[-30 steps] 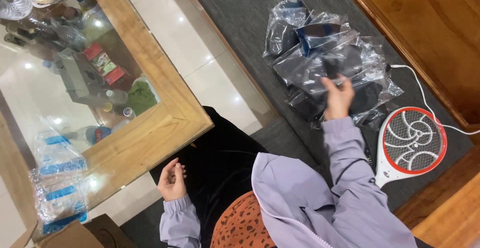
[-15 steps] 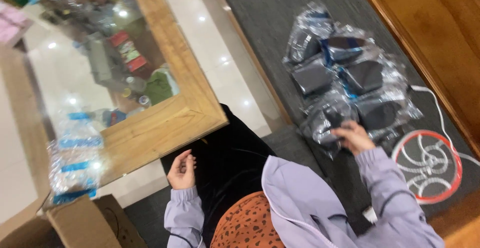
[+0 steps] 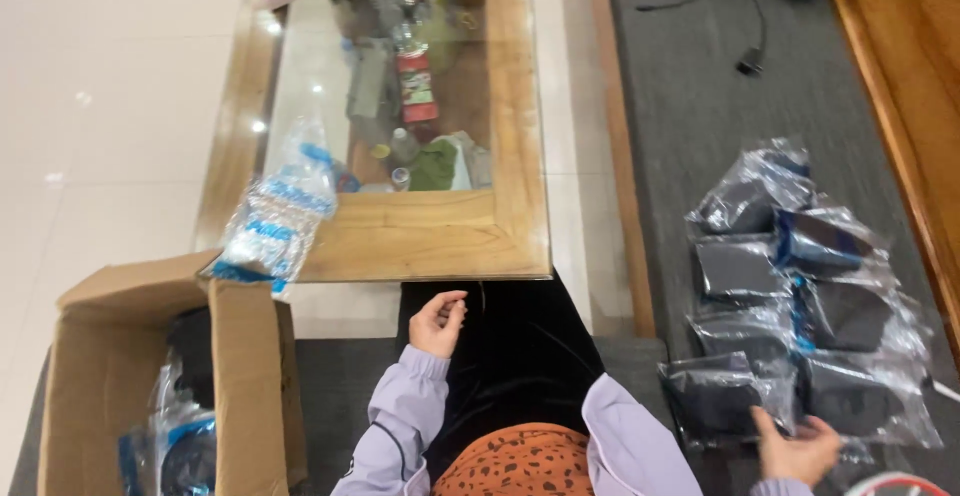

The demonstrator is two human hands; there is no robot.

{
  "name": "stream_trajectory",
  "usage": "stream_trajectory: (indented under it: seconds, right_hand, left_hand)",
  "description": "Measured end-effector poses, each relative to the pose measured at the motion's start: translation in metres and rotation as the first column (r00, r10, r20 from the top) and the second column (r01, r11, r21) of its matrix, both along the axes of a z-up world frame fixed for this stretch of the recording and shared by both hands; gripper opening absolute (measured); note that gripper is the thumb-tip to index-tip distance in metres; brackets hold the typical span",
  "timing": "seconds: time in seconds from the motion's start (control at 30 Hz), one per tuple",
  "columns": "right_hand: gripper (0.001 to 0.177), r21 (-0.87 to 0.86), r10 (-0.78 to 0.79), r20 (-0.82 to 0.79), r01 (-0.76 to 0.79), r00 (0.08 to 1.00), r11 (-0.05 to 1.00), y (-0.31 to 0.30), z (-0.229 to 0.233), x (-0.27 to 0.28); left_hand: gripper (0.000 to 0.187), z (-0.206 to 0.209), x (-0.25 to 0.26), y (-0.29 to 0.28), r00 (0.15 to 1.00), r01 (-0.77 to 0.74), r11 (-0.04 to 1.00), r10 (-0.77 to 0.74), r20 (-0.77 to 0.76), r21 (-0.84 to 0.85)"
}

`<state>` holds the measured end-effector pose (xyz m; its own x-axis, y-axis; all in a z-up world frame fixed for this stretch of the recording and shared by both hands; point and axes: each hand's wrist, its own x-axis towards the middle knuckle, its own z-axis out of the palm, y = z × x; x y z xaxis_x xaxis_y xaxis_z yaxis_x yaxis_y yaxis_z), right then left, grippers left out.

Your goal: The person places black face masks into plastic bags by hand and moves the packed bags onto a pile.

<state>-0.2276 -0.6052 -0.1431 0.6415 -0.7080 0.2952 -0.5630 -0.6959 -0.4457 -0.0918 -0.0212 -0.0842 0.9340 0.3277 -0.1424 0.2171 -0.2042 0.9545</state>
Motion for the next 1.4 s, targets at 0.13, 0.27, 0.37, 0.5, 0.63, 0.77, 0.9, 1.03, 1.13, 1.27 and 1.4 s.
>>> stream_trajectory:
  seconds: [0.13, 0.27, 0.37, 0.5, 0.63, 0.77, 0.9, 1.03, 1.13, 1.27, 1.4]
  right_hand:
    - [0.064, -0.314, 0.287, 0.234, -0.207, 0.929, 0.927, 0.045, 0.079, 0.044]
    - [0.037, -0.026, 0.451, 0.312, -0.467, 0.836, 0.884, 0.105, 0.105, 0.099]
    - [0.016, 0.419, 0.443, 0.367, -0.571, 0.818, 0.706, 0.179, 0.102, 0.139]
    - [0.008, 0.528, 0.704, 0.396, -0.773, 0.59, 0.351, 0.309, 0.133, 0.154]
    - [0.014, 0.526, 0.937, 0.3, -0.851, 0.18, -0.005, 0.375, 0.124, 0.147]
    - [0.016, 0.681, 0.992, 0.11, -0.722, -0.061, -0.12, 0.39, 0.108, 0.149]
    - [0.016, 0.792, 0.967, 0.155, -0.61, 0.204, 0.002, 0.374, 0.082, 0.155]
    - [0.016, 0.828, 0.969, 0.138, -0.56, 0.204, 0.0, 0.379, 0.095, 0.156]
    - [0.016, 0.836, 0.974, 0.101, -0.548, 0.203, 0.028, 0.384, 0.101, 0.154]
    - [0.018, 0.851, 0.974, 0.03, -0.517, 0.227, 0.094, 0.387, 0.109, 0.153]
    - [0.017, 0.85, 0.968, 0.02, -0.514, 0.25, 0.115, 0.387, 0.106, 0.153]
  left_hand:
    - [0.019, 0.009, 0.0, 0.0, 1.0, -0.004, 1.0, 0.004, -0.003, 0.019]
    - [0.02, 0.025, -0.007, 0.006, 1.0, -0.002, 1.0, 0.002, 0.01, 0.012]
    - [0.026, 0.046, -0.02, 0.021, 1.0, -0.002, 0.997, 0.001, 0.018, 0.075]
    - [0.029, 0.083, -0.05, 0.053, 0.976, -0.108, 0.938, 0.036, 0.217, 0.328]
    - [0.032, 0.163, -0.091, 0.092, 0.927, -0.302, 0.832, 0.142, 0.348, 0.465]
    - [0.022, 0.239, -0.152, 0.143, 0.857, -0.508, 0.531, 0.233, 0.459, 0.678]
    - [0.025, 0.272, -0.223, 0.202, 0.799, -0.559, 0.22, 0.401, 0.448, 0.8]
    - [0.032, 0.257, -0.255, 0.256, 0.722, -0.491, 0.22, 0.644, 0.252, 0.843]
    - [0.043, 0.257, -0.236, 0.267, 0.653, -0.417, 0.611, 0.716, -0.245, 0.673]
    - [0.066, 0.204, -0.193, 0.307, 0.591, 0.045, 0.829, 0.427, -0.684, 0.557]
    - [0.072, 0.13, -0.143, 0.345, 0.577, 0.081, 0.818, 0.428, -0.696, 0.57]
